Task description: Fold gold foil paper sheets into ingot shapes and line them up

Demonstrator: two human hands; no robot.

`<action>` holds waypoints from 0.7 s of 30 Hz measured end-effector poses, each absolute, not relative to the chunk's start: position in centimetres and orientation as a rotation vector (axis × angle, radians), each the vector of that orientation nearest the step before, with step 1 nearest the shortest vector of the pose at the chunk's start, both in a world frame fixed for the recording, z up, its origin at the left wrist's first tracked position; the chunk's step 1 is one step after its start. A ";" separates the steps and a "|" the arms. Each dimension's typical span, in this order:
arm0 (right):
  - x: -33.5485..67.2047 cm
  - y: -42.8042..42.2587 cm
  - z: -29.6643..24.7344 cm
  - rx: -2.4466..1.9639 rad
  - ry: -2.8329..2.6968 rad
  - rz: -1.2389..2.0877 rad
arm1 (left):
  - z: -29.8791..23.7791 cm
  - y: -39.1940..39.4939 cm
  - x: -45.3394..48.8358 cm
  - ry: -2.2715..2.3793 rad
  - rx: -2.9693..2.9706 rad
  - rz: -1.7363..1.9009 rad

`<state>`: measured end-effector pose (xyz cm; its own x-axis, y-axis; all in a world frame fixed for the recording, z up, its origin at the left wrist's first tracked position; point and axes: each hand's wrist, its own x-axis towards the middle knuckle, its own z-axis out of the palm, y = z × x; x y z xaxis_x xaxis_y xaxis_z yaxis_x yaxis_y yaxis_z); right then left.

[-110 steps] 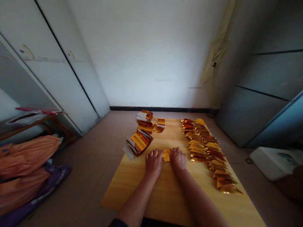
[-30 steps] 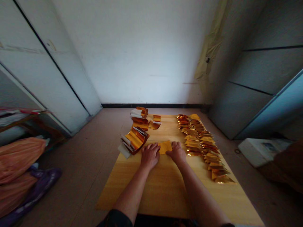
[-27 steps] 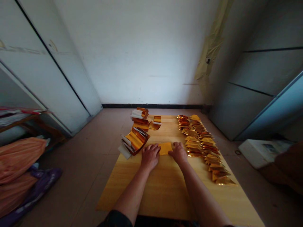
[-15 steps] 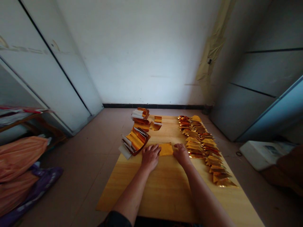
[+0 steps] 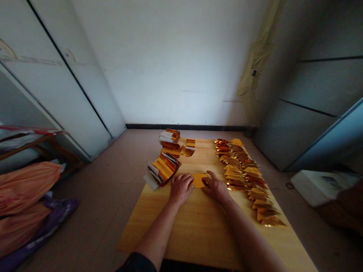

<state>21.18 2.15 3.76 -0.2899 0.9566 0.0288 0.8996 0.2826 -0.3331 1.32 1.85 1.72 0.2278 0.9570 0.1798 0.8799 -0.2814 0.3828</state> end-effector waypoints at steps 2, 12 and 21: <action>21.3 2.3 3.8 -1.679 -2.358 0.367 | 1.7 1.9 1.3 1.733 2.291 0.586; 21.2 2.7 3.5 -1.708 -2.386 0.324 | 1.2 2.0 1.2 1.698 2.282 0.676; 21.1 2.4 3.3 -1.616 -2.324 0.356 | 2.2 2.2 1.2 1.759 2.136 0.756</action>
